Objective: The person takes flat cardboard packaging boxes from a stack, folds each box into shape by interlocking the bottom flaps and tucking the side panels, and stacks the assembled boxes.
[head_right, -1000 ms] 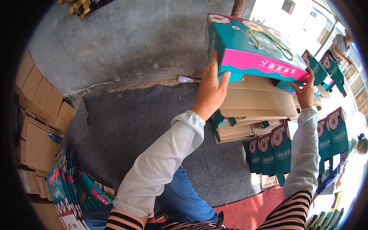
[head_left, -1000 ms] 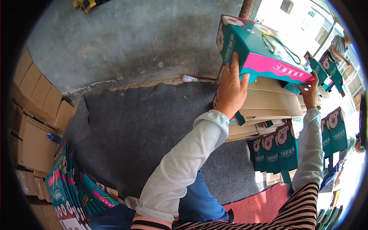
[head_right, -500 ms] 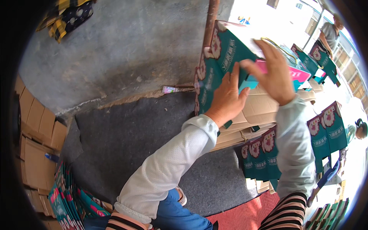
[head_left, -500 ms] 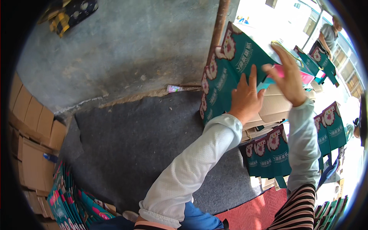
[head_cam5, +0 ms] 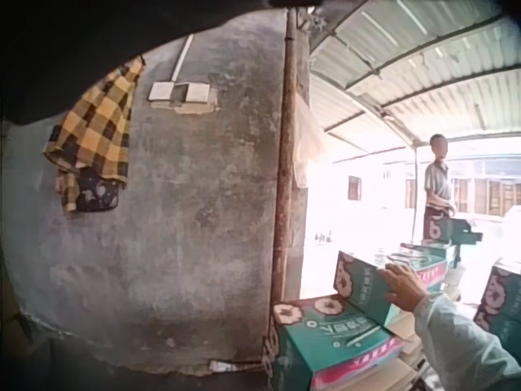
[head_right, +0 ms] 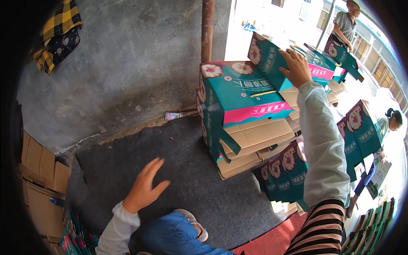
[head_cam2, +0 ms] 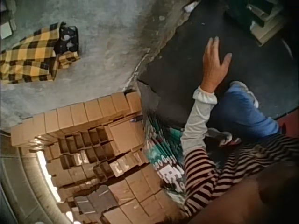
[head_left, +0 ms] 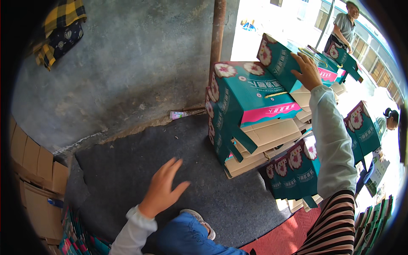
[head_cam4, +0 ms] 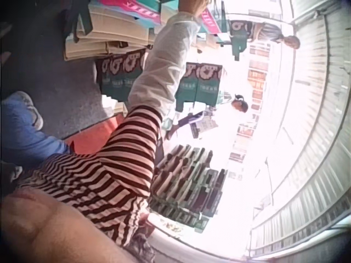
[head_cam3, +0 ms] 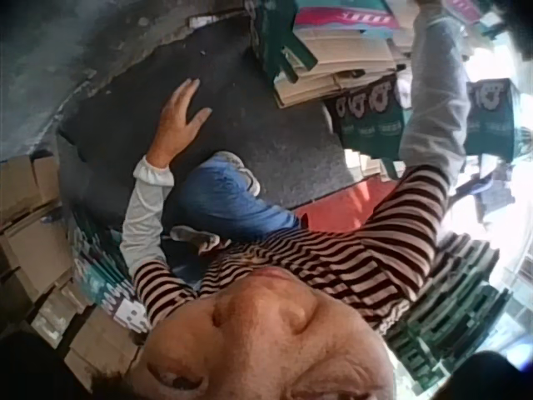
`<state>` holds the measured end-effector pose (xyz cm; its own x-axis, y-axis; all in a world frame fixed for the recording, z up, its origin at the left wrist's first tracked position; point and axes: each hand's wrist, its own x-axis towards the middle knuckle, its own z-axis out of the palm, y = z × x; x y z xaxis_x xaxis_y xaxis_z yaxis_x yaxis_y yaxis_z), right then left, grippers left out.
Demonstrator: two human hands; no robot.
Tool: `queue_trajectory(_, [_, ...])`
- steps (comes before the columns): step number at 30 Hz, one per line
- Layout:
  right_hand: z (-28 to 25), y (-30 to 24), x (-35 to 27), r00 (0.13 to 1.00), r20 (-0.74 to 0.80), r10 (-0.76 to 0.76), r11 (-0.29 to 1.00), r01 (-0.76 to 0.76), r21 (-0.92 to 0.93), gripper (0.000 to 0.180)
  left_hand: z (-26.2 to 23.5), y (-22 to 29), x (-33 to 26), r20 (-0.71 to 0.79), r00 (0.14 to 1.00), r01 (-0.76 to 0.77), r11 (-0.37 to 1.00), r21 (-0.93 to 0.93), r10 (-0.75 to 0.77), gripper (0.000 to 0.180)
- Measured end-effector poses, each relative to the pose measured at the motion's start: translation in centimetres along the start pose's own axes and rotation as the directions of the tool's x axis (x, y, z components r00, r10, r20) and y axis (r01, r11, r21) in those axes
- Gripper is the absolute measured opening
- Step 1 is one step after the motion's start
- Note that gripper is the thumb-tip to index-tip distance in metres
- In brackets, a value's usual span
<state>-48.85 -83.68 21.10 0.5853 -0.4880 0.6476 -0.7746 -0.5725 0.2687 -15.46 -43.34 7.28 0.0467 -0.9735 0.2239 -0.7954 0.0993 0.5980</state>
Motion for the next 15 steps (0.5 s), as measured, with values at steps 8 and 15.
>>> queue_trajectory(8, [2.4,5.2,1.0,0.998,0.068,-0.015,1.0,0.014,0.019,0.068,-2.2,-6.1,-21.3,-0.108,0.802,0.597,0.796,0.101,-0.588,0.053])
queue_trajectory(15, [3.0,8.4,0.5,0.984,0.147,0.097,0.987,-0.077,-0.138,0.07,1.5,-6.5,-30.7,-0.148,0.731,0.682,0.722,0.119,-0.666,0.052])
